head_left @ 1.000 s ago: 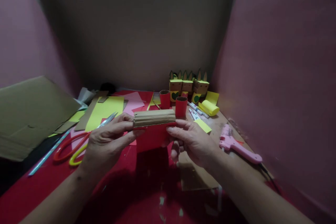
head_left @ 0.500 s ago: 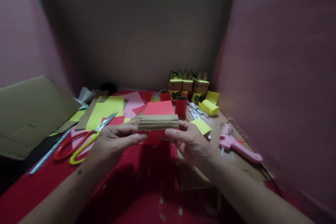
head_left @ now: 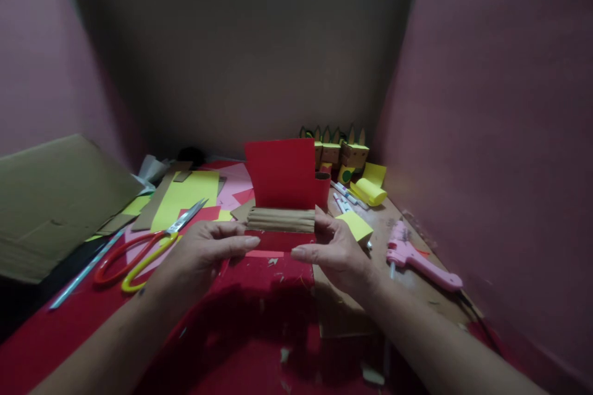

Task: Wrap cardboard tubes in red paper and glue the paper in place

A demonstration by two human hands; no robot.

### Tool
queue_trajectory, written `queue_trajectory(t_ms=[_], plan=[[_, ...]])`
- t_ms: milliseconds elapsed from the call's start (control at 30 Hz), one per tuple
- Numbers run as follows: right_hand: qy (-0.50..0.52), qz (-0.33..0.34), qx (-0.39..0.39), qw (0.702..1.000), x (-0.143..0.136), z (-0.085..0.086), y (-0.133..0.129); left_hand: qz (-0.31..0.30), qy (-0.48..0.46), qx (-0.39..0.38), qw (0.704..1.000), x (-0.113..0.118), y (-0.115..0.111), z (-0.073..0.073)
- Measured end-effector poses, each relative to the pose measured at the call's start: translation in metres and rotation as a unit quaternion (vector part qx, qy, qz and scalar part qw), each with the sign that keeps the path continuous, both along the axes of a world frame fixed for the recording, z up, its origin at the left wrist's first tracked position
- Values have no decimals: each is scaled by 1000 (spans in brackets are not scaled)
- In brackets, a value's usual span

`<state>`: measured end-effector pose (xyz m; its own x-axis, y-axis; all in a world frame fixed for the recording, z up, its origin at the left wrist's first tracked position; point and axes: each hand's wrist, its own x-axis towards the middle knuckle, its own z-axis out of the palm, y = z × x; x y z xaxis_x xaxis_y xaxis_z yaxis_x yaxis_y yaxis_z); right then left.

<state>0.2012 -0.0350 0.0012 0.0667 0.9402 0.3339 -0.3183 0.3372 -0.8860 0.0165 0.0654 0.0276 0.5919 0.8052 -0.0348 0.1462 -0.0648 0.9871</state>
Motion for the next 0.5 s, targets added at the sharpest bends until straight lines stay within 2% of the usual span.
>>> queue_trajectory(t_ms=[100, 233, 367, 500], plan=[[-101, -58, 21, 993, 4, 1, -1, 4, -7, -37, 999, 0, 3, -1], [-217, -156, 40, 963, 7, 1, -3, 8, -26, -90, 996, -1, 7, -7], [-246, -166, 49, 954, 6, -2, -4, -9, -56, -118, 991, -1, 8, -8], [-257, -154, 97, 949, 2, -1, -6, -25, -52, -121, 991, -2, 7, -5]])
